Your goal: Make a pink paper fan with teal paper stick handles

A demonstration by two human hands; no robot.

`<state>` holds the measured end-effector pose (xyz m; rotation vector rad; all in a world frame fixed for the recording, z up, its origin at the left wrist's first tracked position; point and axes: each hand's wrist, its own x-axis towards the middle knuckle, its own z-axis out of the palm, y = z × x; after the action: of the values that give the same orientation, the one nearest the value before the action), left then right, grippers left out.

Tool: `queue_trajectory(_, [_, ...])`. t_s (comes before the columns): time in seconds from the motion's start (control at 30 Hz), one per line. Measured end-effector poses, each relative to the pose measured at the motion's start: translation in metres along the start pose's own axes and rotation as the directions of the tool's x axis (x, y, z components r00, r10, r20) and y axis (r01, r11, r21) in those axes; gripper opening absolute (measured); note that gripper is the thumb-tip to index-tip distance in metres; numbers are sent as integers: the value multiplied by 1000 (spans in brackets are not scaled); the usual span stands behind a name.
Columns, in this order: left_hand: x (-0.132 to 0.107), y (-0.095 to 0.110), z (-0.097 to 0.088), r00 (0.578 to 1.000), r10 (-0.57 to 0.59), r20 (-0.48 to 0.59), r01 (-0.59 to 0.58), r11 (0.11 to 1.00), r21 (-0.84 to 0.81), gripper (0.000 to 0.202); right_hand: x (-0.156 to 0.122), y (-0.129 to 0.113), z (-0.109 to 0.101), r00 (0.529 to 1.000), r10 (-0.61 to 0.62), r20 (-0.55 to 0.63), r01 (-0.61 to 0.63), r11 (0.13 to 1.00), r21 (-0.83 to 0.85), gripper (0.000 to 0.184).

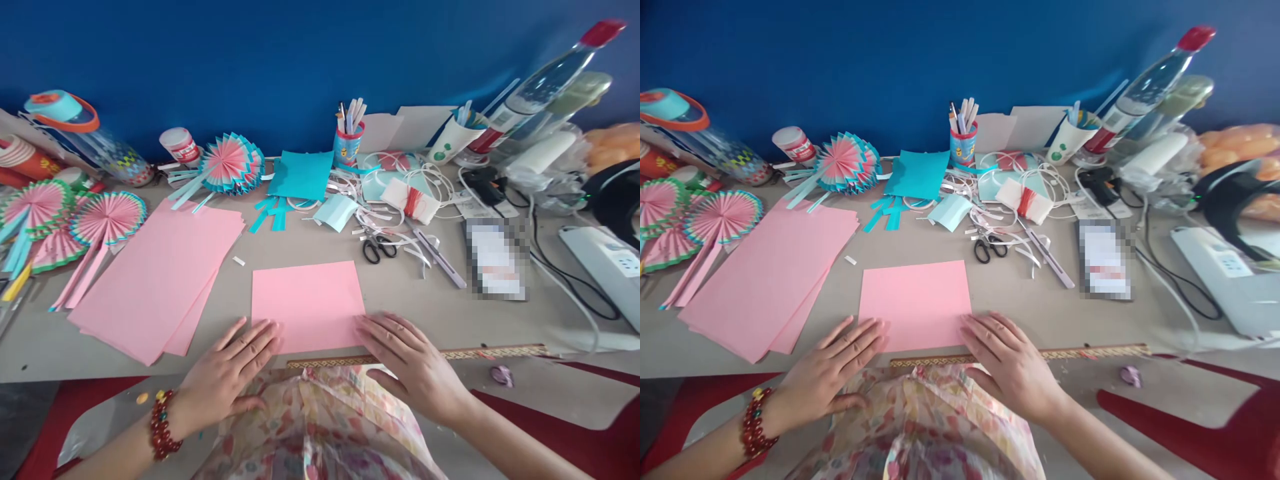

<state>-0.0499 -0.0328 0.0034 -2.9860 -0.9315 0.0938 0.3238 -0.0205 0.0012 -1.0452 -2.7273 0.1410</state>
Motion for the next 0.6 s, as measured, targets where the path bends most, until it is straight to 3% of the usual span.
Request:
queue_trajectory(0.17, [2, 0, -1, 996, 2, -85, -3, 1000, -6, 72, 18, -5, 4, 999, 16, -34, -15, 999, 38, 52])
queue_trajectory(0.37, [3, 5, -5, 952, -36, -303, 0, 993, -117, 31, 21, -9, 6, 992, -9, -124, 19, 997, 74, 29])
queue_trajectory(0.6, [2, -8, -4, 913, -40, -407, -45, 980, -196, 33, 32, -7, 1, 984, -28, -178, 41, 997, 67, 27])
